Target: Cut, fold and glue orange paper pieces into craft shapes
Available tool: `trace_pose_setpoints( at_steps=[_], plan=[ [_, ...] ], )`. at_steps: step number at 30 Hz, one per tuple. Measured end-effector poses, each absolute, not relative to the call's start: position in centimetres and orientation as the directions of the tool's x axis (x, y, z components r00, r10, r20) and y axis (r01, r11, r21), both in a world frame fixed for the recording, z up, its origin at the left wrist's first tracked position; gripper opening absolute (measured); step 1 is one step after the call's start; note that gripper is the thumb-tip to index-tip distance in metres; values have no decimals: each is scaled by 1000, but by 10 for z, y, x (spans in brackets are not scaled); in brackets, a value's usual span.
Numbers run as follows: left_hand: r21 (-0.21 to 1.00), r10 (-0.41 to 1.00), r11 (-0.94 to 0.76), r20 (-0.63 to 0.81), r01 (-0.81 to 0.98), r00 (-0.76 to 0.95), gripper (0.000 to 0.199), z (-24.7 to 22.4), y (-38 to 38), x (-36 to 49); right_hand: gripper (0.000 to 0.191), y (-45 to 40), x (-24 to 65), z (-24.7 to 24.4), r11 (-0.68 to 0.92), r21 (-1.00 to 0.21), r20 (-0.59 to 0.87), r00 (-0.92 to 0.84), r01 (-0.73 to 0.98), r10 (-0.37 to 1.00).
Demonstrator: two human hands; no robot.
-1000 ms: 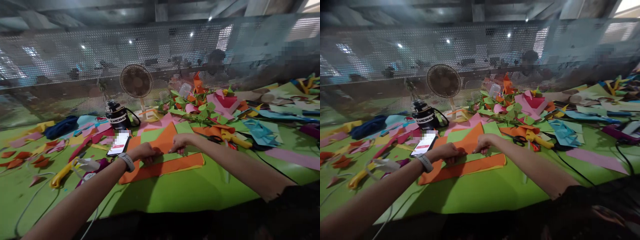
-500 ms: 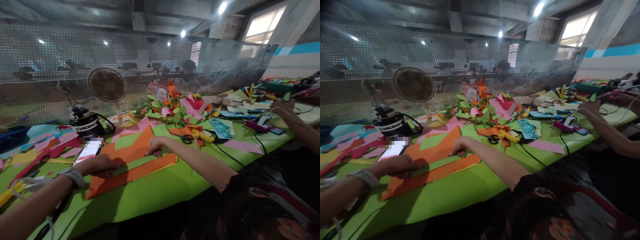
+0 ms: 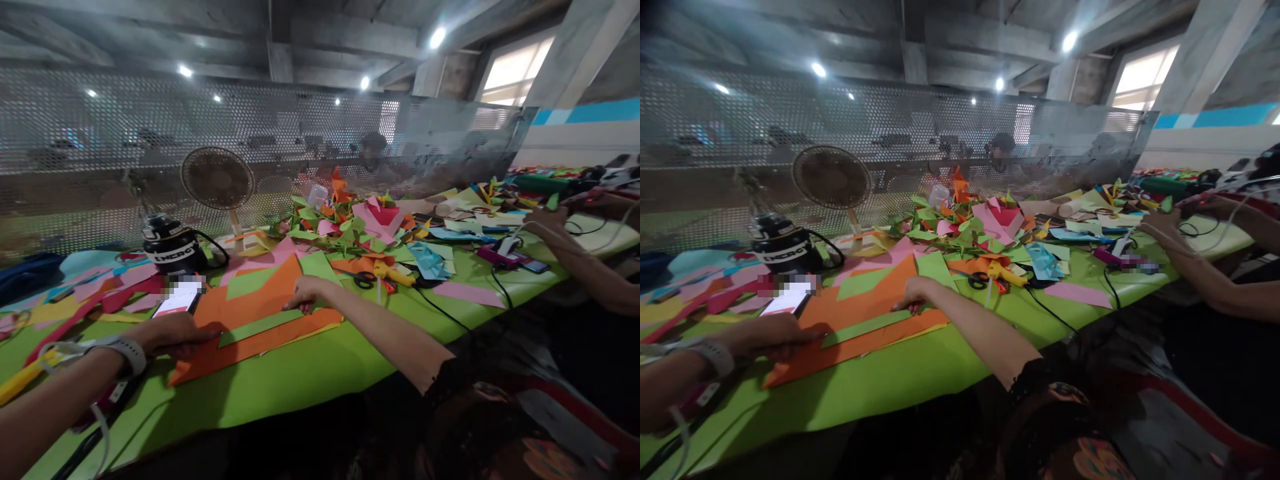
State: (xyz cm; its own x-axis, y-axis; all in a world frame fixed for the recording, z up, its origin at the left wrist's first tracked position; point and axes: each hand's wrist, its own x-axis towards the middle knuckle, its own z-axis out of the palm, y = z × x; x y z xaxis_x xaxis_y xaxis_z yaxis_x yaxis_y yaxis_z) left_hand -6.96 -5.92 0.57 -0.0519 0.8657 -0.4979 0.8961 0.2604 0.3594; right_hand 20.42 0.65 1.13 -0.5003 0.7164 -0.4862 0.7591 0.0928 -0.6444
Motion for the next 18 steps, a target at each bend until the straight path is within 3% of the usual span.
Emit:
trace_pose_setpoints(
  at_steps=[7, 8, 10, 14, 18],
  plan=[
    [280, 859, 168, -511, 945, -1, 64, 23, -62, -72, 41, -16, 224, 14, 224, -656, -270, -501, 721, 822],
    [266, 868, 170, -497, 949, -16, 64, 25, -63, -72, 41, -24, 234, 18, 257, -635, -205, -479, 729, 853],
    [269, 895, 182, -445, 946, -45, 64, 27, -64, -68, 40, -41, 263, 25, 339, -461, 39, -363, 820, 931],
    [397, 962, 54, -267, 916, 60, 57, 27, -67, -43, 38, -70, 327, 27, 33, -146, 134, -13, 989, 991],
    [508, 975, -140, -80, 850, 208, 39, 24, -69, 6, 43, -75, 360, 13, -118, -77, 38, 122, 990, 992]
  ],
)
